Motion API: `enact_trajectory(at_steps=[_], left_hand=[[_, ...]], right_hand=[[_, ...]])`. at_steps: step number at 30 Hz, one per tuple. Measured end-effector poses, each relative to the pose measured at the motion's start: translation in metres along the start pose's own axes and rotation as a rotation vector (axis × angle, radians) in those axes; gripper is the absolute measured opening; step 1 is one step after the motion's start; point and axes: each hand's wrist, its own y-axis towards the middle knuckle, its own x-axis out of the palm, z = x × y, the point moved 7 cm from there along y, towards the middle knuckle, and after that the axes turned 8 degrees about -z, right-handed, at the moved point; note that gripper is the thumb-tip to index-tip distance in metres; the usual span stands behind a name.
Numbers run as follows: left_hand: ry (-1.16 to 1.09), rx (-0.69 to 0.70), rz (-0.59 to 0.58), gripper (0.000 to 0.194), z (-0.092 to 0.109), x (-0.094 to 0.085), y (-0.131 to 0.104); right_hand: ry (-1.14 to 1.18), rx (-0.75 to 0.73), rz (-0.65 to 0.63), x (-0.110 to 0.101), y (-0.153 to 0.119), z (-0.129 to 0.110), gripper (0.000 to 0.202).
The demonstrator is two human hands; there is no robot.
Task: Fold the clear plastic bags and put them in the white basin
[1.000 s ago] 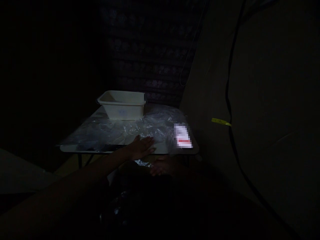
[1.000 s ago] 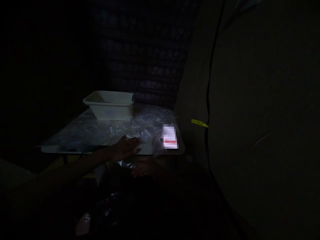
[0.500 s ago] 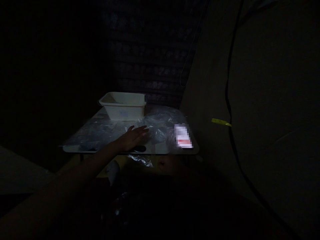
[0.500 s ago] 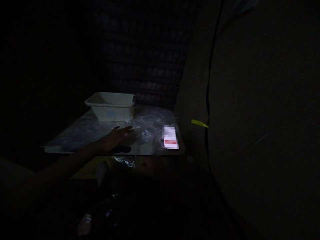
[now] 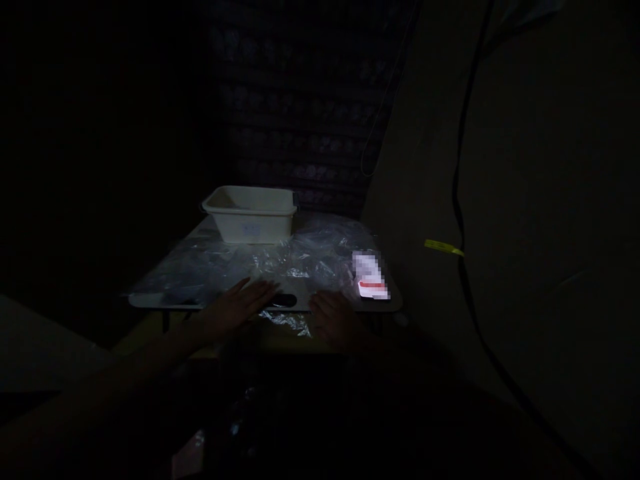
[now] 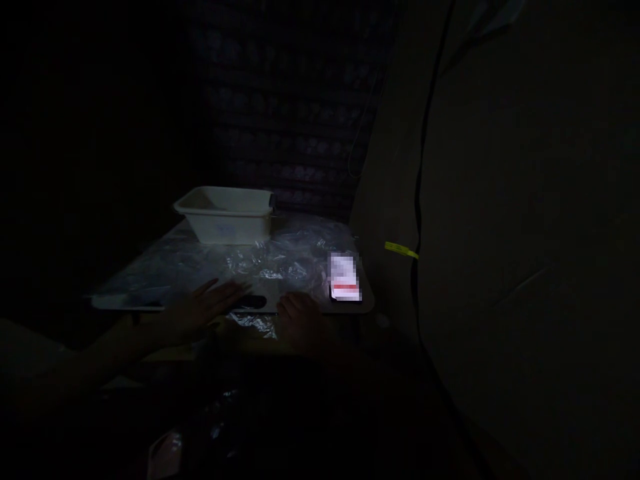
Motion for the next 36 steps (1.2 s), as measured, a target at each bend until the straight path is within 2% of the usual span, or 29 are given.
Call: enact_trajectory(at_steps=[5, 10, 13, 16, 19, 23, 26, 27, 31, 36], left_hand=[[-0.019, -0.090, 0.101, 0.043, -0.012, 0.014, 0.002], [-0.118, -0.083, 0.178, 0.033, -0.016, 0.007, -0.002], [-0.195, -0.146, 0.258, 0.032, -0.021, 0.002, -0.006], [-0.234, -0.234, 0.314, 0.040, -0.029, 0.000, -0.010], [-0.272, -0.261, 0.325, 0.038, -0.034, -0.001, -0.013], [-0.376, -0.197, 0.292, 0.032, -0.029, -0.002, -0.014], [-0.443, -0.207, 0.322, 0.035, -0.028, -0.006, -0.017], [-0.453, -0.208, 0.338, 0.035, -0.028, -0.007, -0.018], [-0.453, -0.196, 0.357, 0.032, -0.027, -0.006, -0.016], [-0.551, -0.299, 0.345, 0.032, -0.036, 0.006, -0.016]], right_hand=[[0.046, -0.020, -0.017, 0.007, 0.002, 0.004, 0.033], [0.175, 0.025, 0.049, 0.003, 0.007, 0.011, 0.019], [0.300, 0.073, 0.081, -0.002, 0.012, 0.016, 0.020], [0.452, 0.115, 0.131, -0.010, 0.015, 0.018, 0.022], [0.581, 0.115, 0.141, -0.017, 0.017, 0.015, 0.022], [0.599, 0.115, 0.172, -0.025, 0.012, 0.012, 0.020], [0.504, 0.129, 0.186, -0.018, 0.008, 0.014, 0.037], [0.482, 0.140, 0.184, -0.013, 0.008, 0.016, 0.037], [0.535, 0.208, 0.174, 0.002, 0.011, 0.027, 0.017], [0.721, 0.312, 0.106, 0.008, 0.016, 0.033, 0.015]])
